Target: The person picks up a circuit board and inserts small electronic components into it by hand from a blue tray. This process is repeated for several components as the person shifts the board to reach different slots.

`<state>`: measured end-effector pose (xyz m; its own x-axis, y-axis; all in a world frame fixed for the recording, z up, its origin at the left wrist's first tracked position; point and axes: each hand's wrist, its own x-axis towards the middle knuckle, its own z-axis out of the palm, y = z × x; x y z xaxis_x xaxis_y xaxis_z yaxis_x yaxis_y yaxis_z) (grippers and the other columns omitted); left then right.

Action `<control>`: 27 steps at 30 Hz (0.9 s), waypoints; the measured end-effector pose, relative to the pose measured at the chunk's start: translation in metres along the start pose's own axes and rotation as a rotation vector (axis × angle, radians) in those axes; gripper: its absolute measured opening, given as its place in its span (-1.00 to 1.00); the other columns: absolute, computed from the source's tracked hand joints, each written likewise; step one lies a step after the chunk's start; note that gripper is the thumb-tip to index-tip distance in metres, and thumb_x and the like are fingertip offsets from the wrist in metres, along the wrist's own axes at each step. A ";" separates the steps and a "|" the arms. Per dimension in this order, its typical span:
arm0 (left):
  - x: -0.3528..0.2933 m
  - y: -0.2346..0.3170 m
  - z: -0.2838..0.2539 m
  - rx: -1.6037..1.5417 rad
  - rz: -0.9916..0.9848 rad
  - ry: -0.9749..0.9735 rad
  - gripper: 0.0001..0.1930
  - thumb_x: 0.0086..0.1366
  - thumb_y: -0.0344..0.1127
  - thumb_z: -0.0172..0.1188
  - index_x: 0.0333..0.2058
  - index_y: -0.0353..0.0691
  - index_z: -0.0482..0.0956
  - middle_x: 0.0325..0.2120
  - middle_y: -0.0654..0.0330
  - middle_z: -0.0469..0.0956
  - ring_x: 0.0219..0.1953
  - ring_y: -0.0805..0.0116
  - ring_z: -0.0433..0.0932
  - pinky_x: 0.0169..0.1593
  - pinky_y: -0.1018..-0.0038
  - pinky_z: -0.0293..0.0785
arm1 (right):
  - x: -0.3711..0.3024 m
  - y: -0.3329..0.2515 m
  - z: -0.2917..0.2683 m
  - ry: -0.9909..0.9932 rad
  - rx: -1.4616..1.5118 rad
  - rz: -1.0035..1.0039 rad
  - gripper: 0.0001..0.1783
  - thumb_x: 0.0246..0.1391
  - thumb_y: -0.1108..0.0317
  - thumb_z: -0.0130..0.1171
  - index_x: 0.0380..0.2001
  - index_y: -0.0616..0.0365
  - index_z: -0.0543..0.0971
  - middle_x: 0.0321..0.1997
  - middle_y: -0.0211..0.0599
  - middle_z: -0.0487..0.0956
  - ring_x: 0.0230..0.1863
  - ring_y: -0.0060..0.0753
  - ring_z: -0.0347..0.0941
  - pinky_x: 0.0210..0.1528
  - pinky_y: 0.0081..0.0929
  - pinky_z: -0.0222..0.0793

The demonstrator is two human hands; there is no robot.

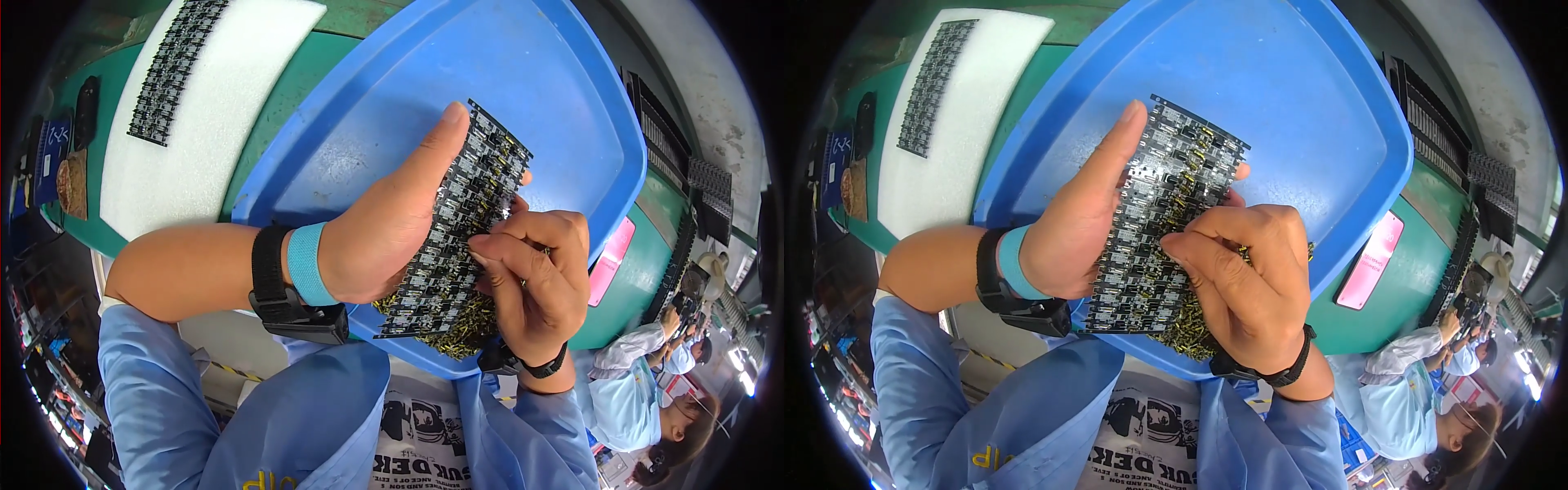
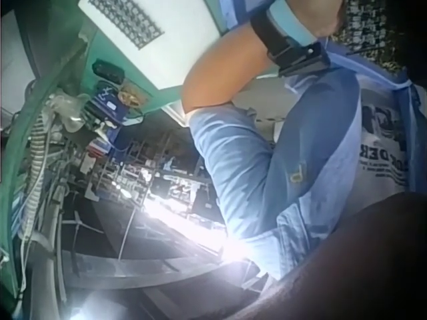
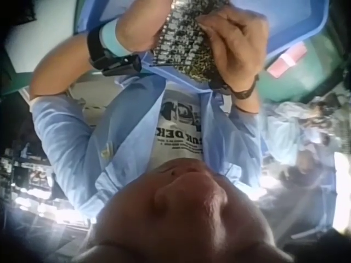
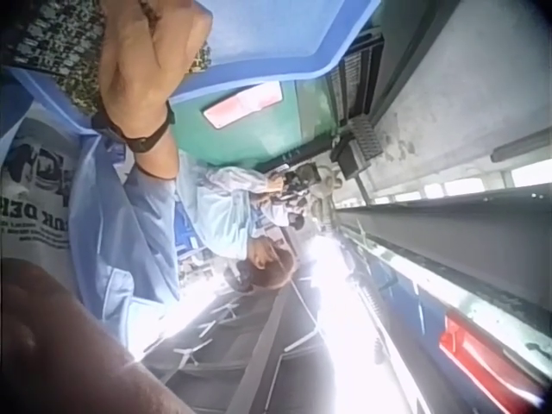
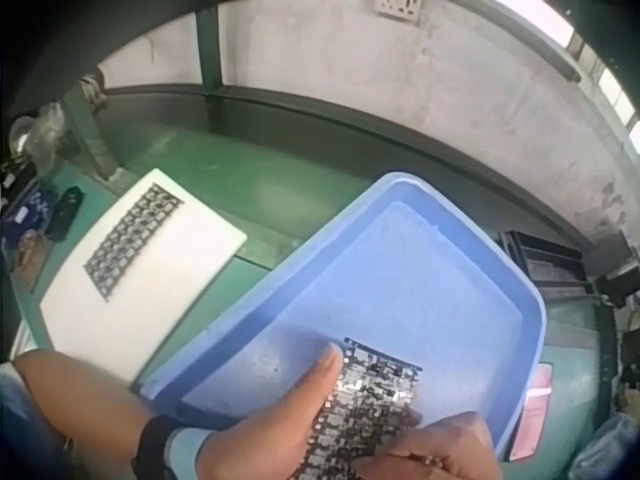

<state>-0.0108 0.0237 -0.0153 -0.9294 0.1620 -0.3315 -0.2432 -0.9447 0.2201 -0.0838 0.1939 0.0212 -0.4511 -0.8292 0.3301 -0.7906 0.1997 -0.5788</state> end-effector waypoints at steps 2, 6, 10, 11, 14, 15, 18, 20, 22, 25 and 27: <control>0.000 0.000 0.000 -0.008 -0.018 0.000 -0.32 0.58 0.40 -0.18 -0.03 -0.15 0.58 -0.23 0.29 0.62 -0.19 0.49 0.59 -0.04 0.50 0.57 | 0.000 -0.001 0.000 0.006 -0.038 -0.011 -0.74 -0.07 0.62 0.45 -0.24 0.17 0.76 -0.20 -0.25 0.65 -0.17 -0.22 0.47 -0.03 -0.31 0.47; -0.001 -0.001 0.002 0.024 0.000 0.014 -0.31 0.57 0.42 -0.17 -0.02 -0.15 0.58 -0.22 0.28 0.62 -0.18 0.49 0.60 -0.03 0.50 0.57 | -0.001 0.002 0.002 0.022 -0.054 -0.047 -0.68 -0.16 0.59 0.46 -0.22 0.16 0.76 -0.18 -0.27 0.66 -0.18 -0.21 0.47 -0.05 -0.29 0.46; 0.000 -0.002 0.002 0.027 -0.005 0.041 -0.30 0.58 0.41 -0.18 -0.01 -0.16 0.58 -0.22 0.27 0.63 -0.18 0.48 0.61 -0.02 0.49 0.58 | 0.001 -0.004 -0.005 -0.061 -0.182 -0.127 -0.59 -0.29 0.53 0.45 -0.22 0.16 0.77 -0.16 -0.29 0.67 -0.18 -0.21 0.48 -0.10 -0.29 0.44; 0.001 -0.002 0.001 0.064 0.005 0.047 -0.29 0.58 0.41 -0.19 0.01 -0.17 0.59 -0.20 0.25 0.64 -0.16 0.46 0.62 -0.01 0.48 0.59 | 0.000 -0.004 -0.005 -0.058 -0.187 -0.122 -0.59 -0.29 0.53 0.45 -0.22 0.16 0.77 -0.16 -0.29 0.67 -0.18 -0.21 0.48 -0.10 -0.29 0.44; 0.001 -0.002 -0.001 0.139 0.016 0.044 -0.27 0.59 0.41 -0.21 0.05 -0.19 0.59 -0.16 0.22 0.66 -0.13 0.44 0.64 0.01 0.45 0.60 | -0.004 -0.003 -0.001 -0.015 -0.242 -0.195 -0.52 -0.39 0.46 0.42 -0.20 0.13 0.78 -0.13 -0.30 0.68 -0.18 -0.22 0.49 -0.13 -0.29 0.40; 0.000 -0.001 -0.003 0.129 0.018 0.035 -0.24 0.60 0.39 -0.29 0.13 -0.23 0.56 -0.09 0.17 0.67 -0.08 0.39 0.65 0.07 0.43 0.60 | -0.004 -0.001 -0.003 -0.016 -0.269 -0.184 -0.52 -0.39 0.46 0.42 -0.20 0.13 0.78 -0.13 -0.30 0.68 -0.18 -0.22 0.49 -0.13 -0.29 0.40; 0.000 0.004 -0.004 0.095 -0.007 -0.036 -0.16 0.63 0.35 -0.44 0.28 -0.31 0.50 0.04 0.08 0.68 0.03 0.30 0.67 0.19 0.40 0.60 | -0.002 0.004 -0.003 -0.039 -0.233 -0.218 -0.54 -0.33 0.48 0.45 -0.19 0.11 0.79 -0.11 -0.29 0.68 -0.17 -0.24 0.49 -0.12 -0.30 0.38; -0.003 0.008 0.002 0.089 0.074 0.071 -0.13 0.62 0.37 -0.45 0.34 -0.34 0.43 0.08 0.03 0.66 0.06 0.24 0.66 0.22 0.41 0.59 | -0.003 0.003 0.000 0.022 -0.183 -0.208 -0.57 -0.25 0.49 0.48 -0.17 0.10 0.80 -0.08 -0.29 0.68 -0.18 -0.24 0.49 -0.10 -0.28 0.39; -0.004 0.009 -0.002 0.104 0.051 0.022 -0.13 0.61 0.38 -0.44 0.36 -0.33 0.40 0.09 0.04 0.65 0.07 0.22 0.66 0.21 0.35 0.62 | -0.005 0.000 -0.001 0.034 -0.175 -0.174 -0.60 -0.23 0.48 0.49 -0.19 0.10 0.79 -0.08 -0.30 0.68 -0.17 -0.25 0.50 -0.10 -0.29 0.39; -0.005 0.009 -0.002 0.145 0.033 -0.029 -0.11 0.59 0.41 -0.43 0.41 -0.32 0.34 0.11 0.05 0.62 0.07 0.19 0.64 0.18 0.23 0.67 | -0.008 0.000 -0.007 0.064 -0.106 -0.127 -0.66 -0.20 0.48 0.50 -0.23 0.10 0.79 -0.08 -0.32 0.67 -0.16 -0.26 0.51 -0.08 -0.31 0.38; -0.007 0.011 0.005 0.060 0.038 -0.061 -0.09 0.57 0.44 -0.41 0.44 -0.30 0.29 0.13 0.07 0.60 0.05 0.18 0.64 0.11 0.07 0.71 | -0.012 0.010 -0.015 0.136 0.057 0.036 -0.72 -0.17 0.44 0.51 -0.28 0.09 0.76 -0.10 -0.33 0.65 -0.15 -0.24 0.53 -0.06 -0.32 0.39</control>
<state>-0.0085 0.0137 -0.0059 -0.9531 0.1453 -0.2656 -0.2220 -0.9319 0.2870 -0.0926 0.2135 0.0221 -0.5336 -0.7427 0.4046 -0.7501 0.1945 -0.6321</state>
